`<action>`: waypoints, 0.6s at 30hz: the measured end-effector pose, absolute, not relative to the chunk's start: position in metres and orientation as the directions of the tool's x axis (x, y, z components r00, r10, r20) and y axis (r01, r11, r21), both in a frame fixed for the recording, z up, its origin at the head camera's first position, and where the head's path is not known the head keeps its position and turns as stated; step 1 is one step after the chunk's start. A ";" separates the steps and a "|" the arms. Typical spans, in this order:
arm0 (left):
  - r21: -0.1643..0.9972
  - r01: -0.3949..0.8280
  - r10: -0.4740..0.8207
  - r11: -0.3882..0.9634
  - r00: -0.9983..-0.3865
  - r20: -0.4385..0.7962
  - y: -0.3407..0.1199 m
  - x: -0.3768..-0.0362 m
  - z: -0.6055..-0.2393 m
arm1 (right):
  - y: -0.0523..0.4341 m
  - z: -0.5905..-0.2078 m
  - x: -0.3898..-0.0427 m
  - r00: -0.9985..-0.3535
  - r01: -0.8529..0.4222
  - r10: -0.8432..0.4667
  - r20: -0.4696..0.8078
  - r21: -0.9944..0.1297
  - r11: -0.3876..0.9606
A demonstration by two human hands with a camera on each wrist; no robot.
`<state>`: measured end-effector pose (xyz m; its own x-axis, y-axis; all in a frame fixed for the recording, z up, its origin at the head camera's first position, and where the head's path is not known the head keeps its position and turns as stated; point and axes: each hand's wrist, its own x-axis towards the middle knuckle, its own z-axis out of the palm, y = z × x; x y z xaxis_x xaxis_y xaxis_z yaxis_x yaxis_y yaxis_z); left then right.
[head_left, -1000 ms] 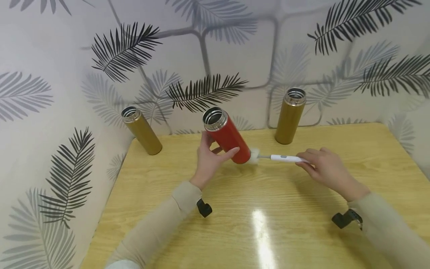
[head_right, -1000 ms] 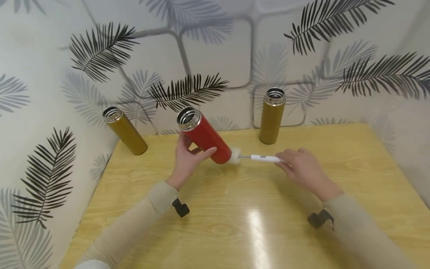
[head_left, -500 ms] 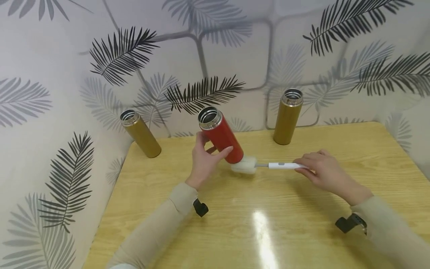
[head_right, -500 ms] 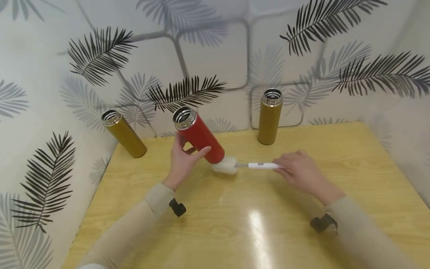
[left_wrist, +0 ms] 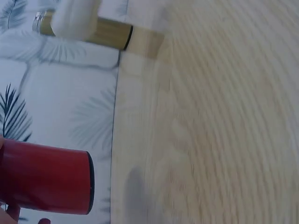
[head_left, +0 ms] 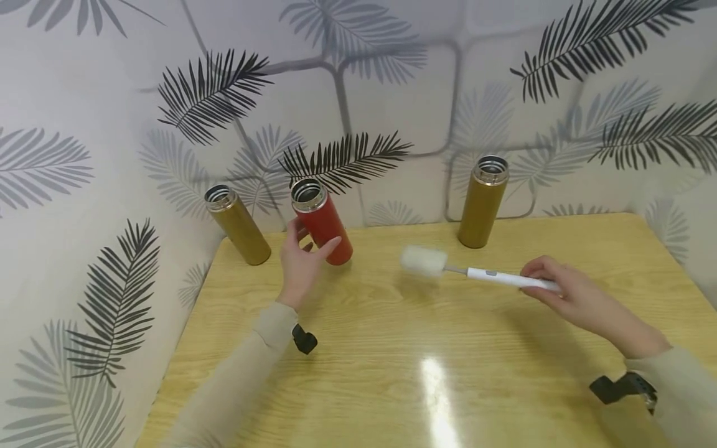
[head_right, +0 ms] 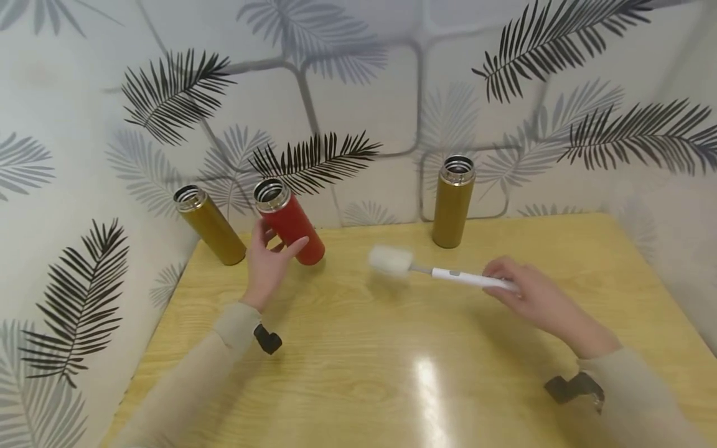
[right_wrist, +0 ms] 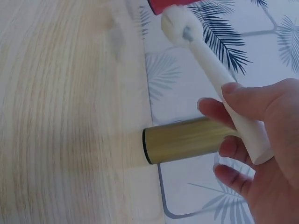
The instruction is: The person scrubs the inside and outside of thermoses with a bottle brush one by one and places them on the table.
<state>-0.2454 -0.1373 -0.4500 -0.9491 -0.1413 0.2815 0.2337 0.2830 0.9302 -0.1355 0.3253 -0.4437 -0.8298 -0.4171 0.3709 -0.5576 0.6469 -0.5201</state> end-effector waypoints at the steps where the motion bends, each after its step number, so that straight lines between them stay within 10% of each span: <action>1: 0.932 0.215 -0.159 0.292 -0.950 0.269 -0.143 -0.247 -0.450 | 0.326 -0.443 -0.134 -0.848 -0.529 -0.388 0.361 -0.544 0.651; 18: 0.945 0.127 -0.325 0.300 -0.918 0.227 -0.204 -0.279 -0.466 | 0.315 -0.432 -0.125 -0.921 -0.390 -0.259 0.292 -0.680 0.621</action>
<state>-0.2790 -0.2041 -0.4662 -0.9182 -0.3248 0.2266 0.1271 0.3001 0.9454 -0.1252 0.3150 -0.4315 -0.9208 -0.2587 0.2918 -0.3899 0.6214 -0.6796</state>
